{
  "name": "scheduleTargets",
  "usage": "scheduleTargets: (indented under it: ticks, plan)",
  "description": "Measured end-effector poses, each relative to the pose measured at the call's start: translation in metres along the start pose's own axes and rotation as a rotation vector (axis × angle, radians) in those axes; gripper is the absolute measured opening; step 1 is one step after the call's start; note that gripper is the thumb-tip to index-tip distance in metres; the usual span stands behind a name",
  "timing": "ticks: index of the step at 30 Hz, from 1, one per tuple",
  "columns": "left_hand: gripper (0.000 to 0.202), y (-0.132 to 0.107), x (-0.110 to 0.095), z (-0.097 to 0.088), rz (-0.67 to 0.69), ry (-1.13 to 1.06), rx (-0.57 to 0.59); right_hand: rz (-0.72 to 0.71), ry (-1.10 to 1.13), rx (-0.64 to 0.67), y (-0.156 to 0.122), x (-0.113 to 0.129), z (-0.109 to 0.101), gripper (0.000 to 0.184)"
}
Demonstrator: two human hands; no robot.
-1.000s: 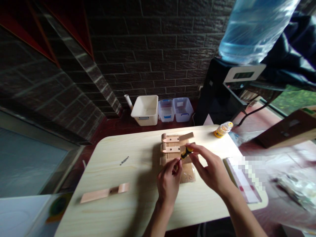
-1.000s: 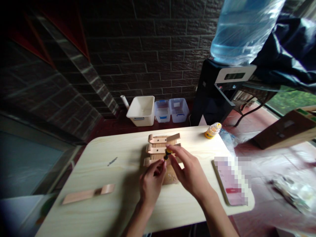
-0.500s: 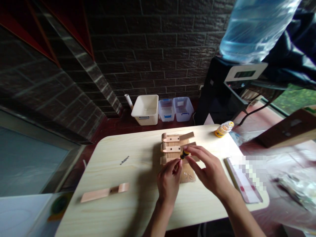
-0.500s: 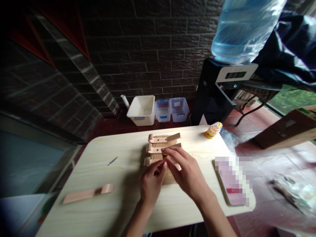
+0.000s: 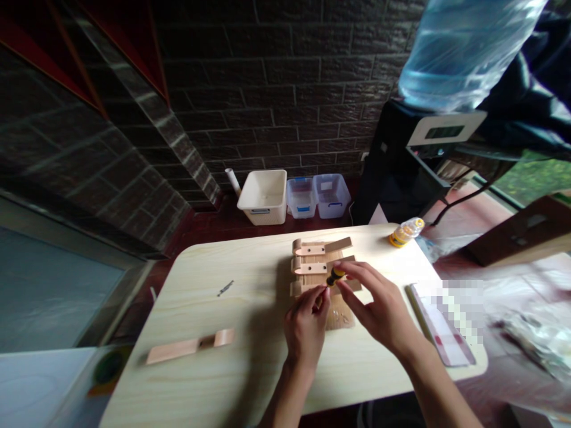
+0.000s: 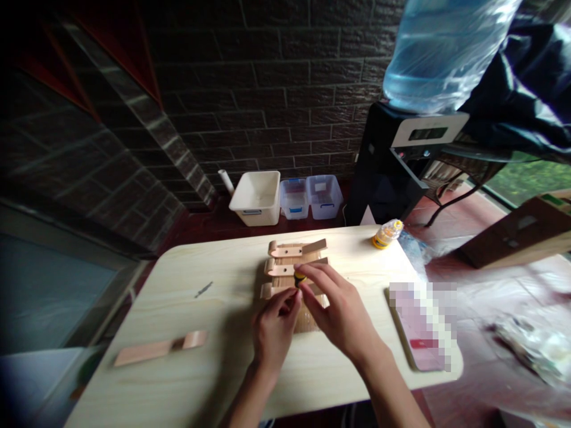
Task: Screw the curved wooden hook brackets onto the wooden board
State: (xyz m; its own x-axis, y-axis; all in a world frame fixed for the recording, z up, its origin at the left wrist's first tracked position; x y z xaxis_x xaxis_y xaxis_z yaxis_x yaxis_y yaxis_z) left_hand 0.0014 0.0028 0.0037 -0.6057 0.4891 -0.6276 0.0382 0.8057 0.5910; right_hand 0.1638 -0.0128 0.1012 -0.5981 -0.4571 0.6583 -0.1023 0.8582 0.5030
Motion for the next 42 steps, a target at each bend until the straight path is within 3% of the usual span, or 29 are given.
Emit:
scheduleTargets:
  ticks: [8, 15, 42]
  plan:
    - [0.014, 0.0011, -0.0011, -0.0004, 0.001, 0.002, 0.002, -0.005, 0.006, -0.033, -0.0014, 0.0006, 0.0013, 0.040]
    - [0.016, 0.0008, -0.0006, 0.0006, -0.013, 0.012, 0.004, 0.011, 0.033, -0.063, -0.0014, 0.0005, -0.0025, 0.028]
    - [0.016, 0.0002, 0.0011, 0.0003, -0.014, 0.014, 0.019, 0.043, 0.066, -0.066, -0.0007, -0.0003, 0.0045, 0.030]
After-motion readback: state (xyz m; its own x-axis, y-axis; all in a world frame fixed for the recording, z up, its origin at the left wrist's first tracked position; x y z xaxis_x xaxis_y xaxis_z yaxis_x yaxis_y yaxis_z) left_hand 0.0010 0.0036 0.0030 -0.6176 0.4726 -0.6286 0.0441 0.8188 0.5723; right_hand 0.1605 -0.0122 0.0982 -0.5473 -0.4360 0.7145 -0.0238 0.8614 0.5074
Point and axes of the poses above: each hand's wrist, its own y-axis towards the middle knuckle, its own z-axis out of the palm, x = y × z, the point moved 4 cm from there along y, towards the middle knuckle, and after that the axes turned 1 degree about z, right-handed, at the moved point
